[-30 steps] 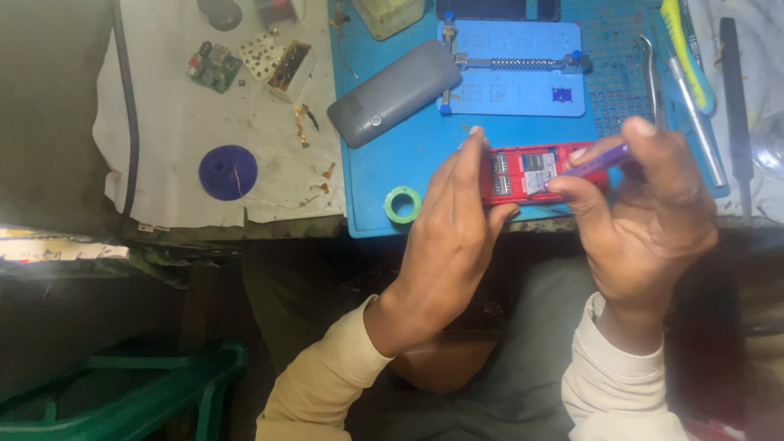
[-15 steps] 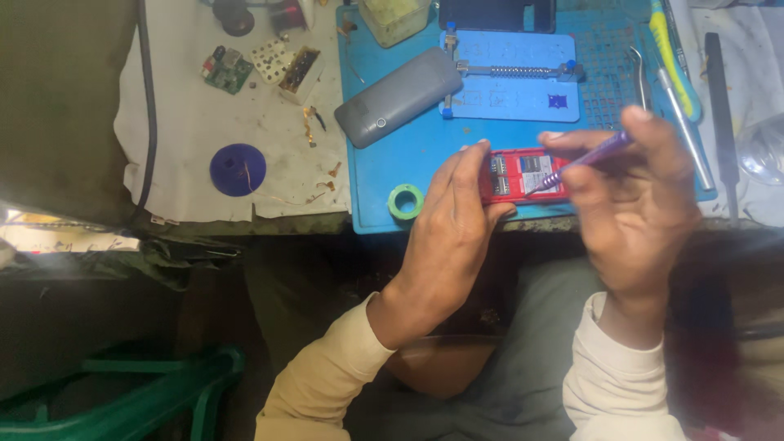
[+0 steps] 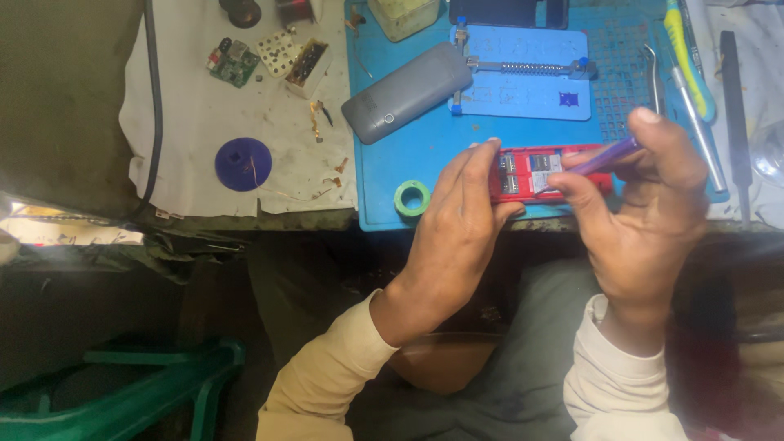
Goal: The person squeezes adhesive from a tube, then uses a screwdriver to unscrew the back cover of a red mobile phone on a repair mat. They pry the cover open, work on the internal components with the screwdriver, and set the phone aside at the end.
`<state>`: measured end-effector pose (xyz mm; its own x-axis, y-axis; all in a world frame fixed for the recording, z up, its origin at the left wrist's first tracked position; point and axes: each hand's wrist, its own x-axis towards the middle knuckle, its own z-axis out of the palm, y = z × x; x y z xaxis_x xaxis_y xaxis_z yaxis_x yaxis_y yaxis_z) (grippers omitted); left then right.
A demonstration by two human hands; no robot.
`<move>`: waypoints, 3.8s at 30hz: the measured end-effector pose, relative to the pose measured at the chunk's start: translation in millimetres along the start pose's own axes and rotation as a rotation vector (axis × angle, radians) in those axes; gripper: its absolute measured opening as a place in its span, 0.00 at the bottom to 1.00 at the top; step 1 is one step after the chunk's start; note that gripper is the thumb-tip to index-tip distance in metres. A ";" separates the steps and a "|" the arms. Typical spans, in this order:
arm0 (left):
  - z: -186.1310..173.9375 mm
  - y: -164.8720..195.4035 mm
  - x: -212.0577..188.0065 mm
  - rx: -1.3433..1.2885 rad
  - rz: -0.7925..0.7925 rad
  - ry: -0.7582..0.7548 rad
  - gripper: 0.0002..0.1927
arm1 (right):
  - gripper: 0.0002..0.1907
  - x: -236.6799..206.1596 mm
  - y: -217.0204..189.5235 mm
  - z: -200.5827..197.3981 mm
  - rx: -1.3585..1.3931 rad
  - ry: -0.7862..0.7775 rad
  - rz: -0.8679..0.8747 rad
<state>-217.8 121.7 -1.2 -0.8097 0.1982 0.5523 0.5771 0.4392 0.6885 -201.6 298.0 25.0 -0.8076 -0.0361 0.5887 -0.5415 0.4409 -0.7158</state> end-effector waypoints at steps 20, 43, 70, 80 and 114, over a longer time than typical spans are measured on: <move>-0.7 0.3 -1.4 0.000 0.010 -0.010 0.37 | 0.32 15.4 -13.8 -11.0 0.243 -0.125 0.241; -1.5 -0.3 -2.7 0.003 0.005 -0.012 0.37 | 0.37 15.2 -14.3 -16.4 -0.033 -0.173 0.067; -3.9 7.3 -0.7 0.104 0.045 -0.110 0.21 | 0.37 -2.9 -6.9 -9.2 -0.059 -0.073 -0.045; -14.7 9.7 3.0 -0.009 0.057 -0.086 0.30 | 0.36 -25.0 3.2 -9.2 -0.031 0.049 -0.116; -9.7 5.9 1.7 0.166 0.087 -0.102 0.31 | 0.38 10.0 -7.3 -12.5 0.072 -0.108 0.051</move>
<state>-214.7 116.1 8.4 -0.7689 0.3256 0.5503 0.6270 0.5528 0.5490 -202.8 305.7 40.8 -0.8526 -0.1131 0.5101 -0.5116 0.3791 -0.7710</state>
